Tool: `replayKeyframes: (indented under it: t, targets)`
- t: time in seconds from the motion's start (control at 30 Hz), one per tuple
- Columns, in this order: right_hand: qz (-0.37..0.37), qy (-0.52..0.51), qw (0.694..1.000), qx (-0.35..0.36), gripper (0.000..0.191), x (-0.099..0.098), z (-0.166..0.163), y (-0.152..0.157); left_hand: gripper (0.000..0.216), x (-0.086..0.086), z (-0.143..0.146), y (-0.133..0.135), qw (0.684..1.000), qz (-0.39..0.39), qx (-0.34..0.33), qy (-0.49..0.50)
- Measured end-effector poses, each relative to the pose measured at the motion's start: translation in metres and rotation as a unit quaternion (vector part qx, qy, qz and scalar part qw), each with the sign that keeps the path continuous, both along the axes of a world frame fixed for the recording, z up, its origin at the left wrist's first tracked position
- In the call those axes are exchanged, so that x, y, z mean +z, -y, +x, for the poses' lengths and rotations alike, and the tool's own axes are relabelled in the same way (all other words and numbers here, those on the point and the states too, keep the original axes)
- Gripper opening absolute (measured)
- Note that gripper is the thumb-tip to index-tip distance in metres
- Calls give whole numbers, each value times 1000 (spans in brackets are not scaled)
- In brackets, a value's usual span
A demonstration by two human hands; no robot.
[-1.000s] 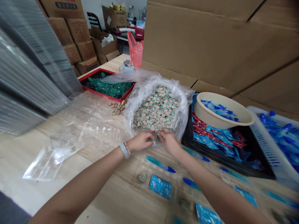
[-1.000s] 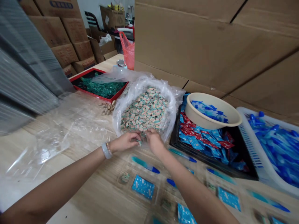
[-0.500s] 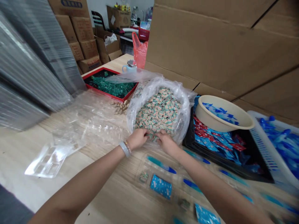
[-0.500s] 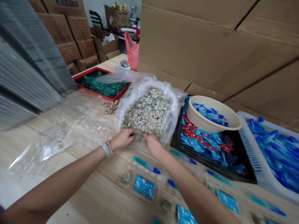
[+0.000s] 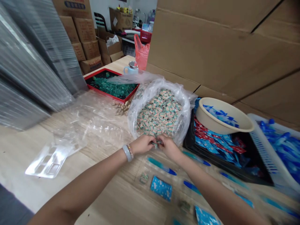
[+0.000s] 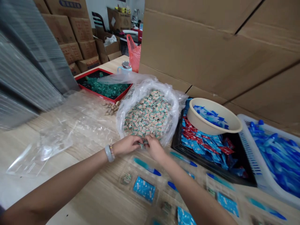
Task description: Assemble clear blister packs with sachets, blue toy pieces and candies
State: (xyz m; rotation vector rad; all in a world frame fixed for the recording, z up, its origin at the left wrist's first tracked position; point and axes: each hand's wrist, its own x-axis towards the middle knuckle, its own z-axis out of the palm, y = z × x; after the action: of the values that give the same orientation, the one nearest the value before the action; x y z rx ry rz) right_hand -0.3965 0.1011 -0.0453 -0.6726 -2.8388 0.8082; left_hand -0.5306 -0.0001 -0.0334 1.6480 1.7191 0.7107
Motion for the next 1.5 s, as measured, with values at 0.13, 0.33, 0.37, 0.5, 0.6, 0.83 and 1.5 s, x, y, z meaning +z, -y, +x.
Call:
replayKeyframes:
  t: [0.13, 0.33, 0.37, 0.5, 0.6, 0.83, 1.5]
  targets:
    - [-18, -37, 999, 2, 26, -2, 3, 5, 24, 2, 1, 1, 1000, 13, 1, -19]
    - [-22, -72, 997, -27, 26, -6, 7, 9, 23, 1, -8, -1, 991, 74, 104, -43]
    - [-25, -69, 997, -27, 25, -6, 8, 8, 22, 1, -11, 0, 990, 71, 116, -46]
    - [-42, -57, 997, -27, 20, 0, 8, -2, 20, 1, -18, 2, 983, 50, 167, -64]
    - [-101, -45, 993, -37, 16, 2, 2, -12, 19, 0, -18, 4, 981, 40, 178, -59]
    - [-157, 58, 985, -41, 18, -8, -21, -9, 23, -9, -11, 5, 983, 20, 174, -54]
    - [57, 28, 997, -52, 25, 2, -9, 26, 22, -15, -6, 22, 976, 108, 107, -159]
